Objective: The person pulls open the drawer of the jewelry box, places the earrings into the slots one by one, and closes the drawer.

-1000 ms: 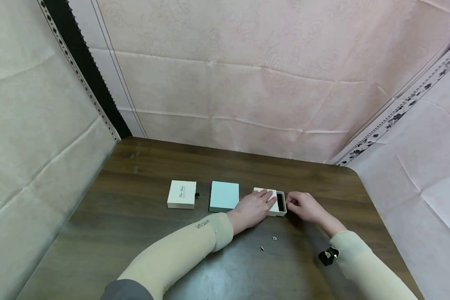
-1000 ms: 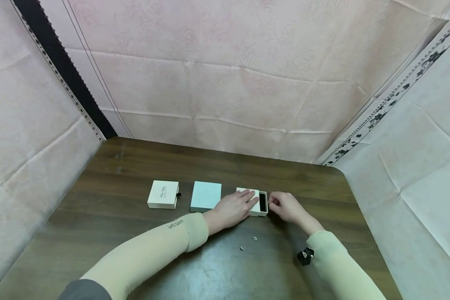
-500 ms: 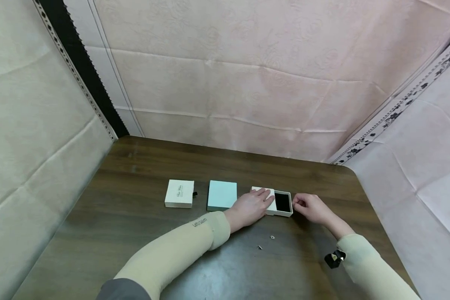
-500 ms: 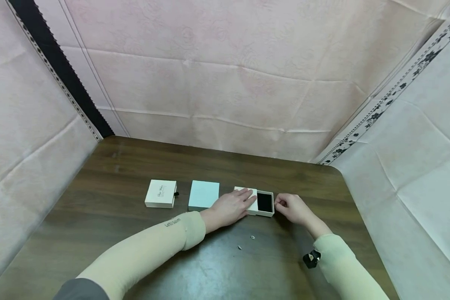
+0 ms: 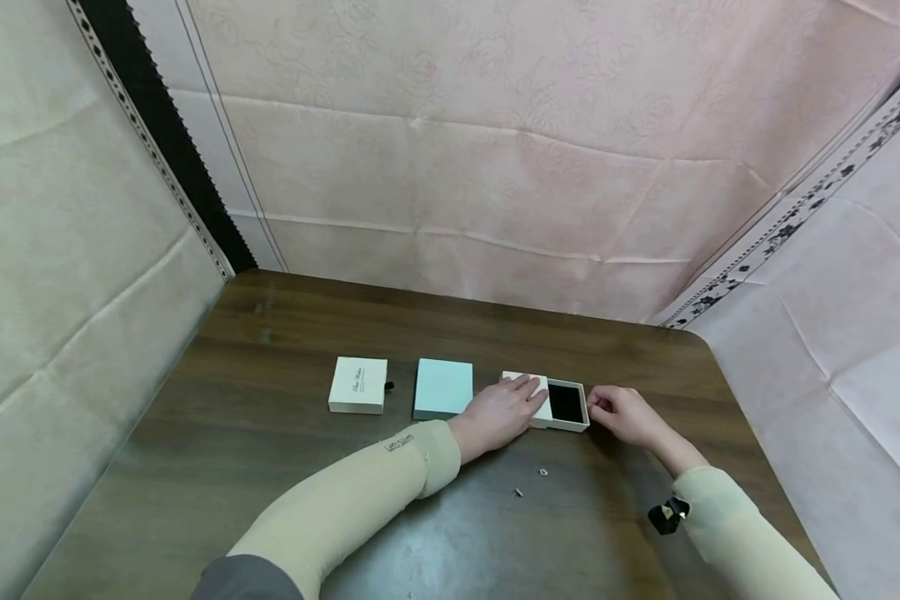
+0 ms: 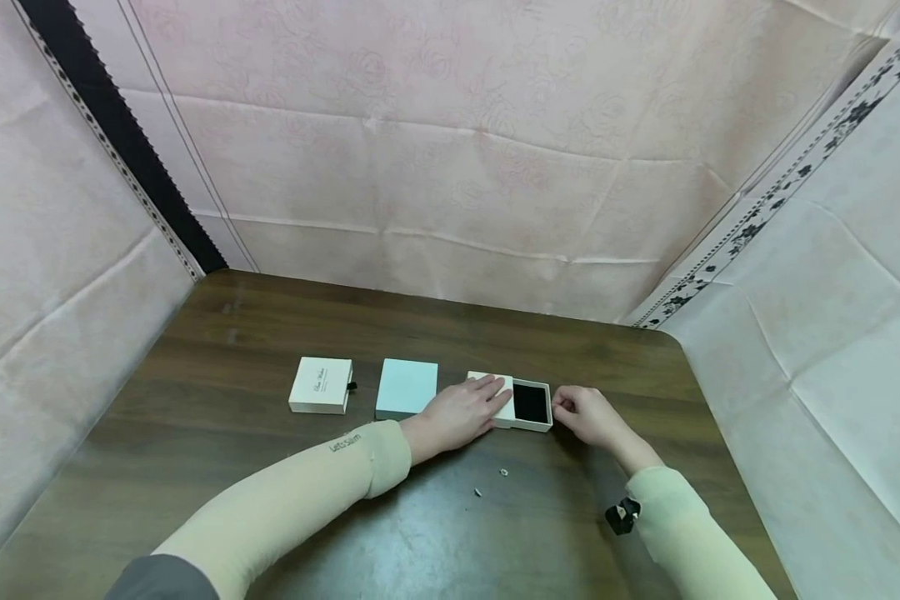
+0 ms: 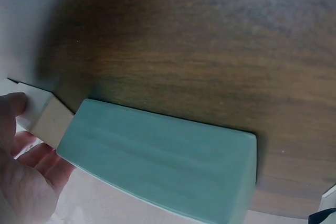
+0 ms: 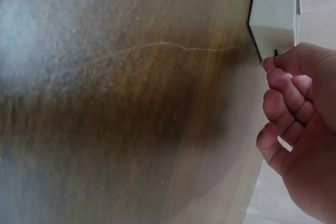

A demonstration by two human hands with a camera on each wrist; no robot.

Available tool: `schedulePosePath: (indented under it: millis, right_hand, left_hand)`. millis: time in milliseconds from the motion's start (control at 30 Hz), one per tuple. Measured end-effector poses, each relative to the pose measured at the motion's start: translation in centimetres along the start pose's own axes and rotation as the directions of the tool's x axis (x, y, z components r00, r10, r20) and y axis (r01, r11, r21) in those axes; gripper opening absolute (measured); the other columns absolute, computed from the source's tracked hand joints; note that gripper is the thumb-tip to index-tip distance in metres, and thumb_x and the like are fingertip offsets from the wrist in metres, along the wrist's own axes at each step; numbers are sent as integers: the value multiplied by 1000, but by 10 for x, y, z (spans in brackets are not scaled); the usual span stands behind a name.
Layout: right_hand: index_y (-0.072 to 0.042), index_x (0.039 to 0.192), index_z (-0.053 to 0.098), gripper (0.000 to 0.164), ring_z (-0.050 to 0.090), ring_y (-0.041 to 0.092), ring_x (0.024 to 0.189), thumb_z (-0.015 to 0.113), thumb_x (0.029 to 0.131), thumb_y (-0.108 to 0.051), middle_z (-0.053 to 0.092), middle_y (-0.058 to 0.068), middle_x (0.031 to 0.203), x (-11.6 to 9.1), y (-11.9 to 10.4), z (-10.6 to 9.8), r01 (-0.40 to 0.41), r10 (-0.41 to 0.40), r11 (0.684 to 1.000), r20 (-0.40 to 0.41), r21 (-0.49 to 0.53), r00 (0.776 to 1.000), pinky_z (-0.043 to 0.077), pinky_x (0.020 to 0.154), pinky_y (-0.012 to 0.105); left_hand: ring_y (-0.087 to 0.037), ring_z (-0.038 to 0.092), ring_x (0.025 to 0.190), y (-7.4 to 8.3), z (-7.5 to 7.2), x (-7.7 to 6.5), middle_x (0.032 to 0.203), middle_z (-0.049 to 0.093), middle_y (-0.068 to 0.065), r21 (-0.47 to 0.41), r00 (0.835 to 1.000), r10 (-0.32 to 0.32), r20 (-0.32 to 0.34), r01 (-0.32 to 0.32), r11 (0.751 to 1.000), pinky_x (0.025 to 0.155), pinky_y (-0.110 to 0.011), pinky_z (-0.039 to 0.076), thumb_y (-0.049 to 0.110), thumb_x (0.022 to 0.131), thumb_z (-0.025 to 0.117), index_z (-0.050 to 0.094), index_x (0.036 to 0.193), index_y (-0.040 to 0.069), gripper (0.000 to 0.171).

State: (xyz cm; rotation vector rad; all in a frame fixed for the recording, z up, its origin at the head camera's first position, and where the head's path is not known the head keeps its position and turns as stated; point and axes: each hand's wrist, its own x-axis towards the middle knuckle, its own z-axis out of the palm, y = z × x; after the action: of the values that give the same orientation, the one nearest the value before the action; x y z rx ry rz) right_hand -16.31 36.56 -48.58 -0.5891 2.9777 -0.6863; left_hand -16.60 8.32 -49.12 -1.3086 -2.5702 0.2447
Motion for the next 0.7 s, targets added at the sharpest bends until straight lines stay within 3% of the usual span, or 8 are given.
schedulePosePath:
  millis: [433, 700]
  right_hand:
    - [-14, 84, 69, 17, 49, 2, 65, 71, 95, -1, 58, -11, 70, 2, -2, 0, 18, -18, 1000, -16, -17, 1000, 46, 62, 27]
    - [-7, 102, 76, 6, 60, 5, 71, 72, 98, -7, 69, -10, 79, -7, -16, -14, 22, -28, 996, -69, -86, 997, 54, 67, 35]
  left_hand:
    - [-17, 53, 146, -1, -1, 0, 157, 57, -4, 14, 1000, 2, -2, -2, 1000, 114, -31, 49, 45, 107, 64, 57, 155, 18, 54]
    - [-18, 54, 145, 0, -2, 0, 156, 58, -5, -8, 1000, -3, -1, 3, 1000, 113, -32, 50, 41, 108, 64, 58, 153, 17, 52]
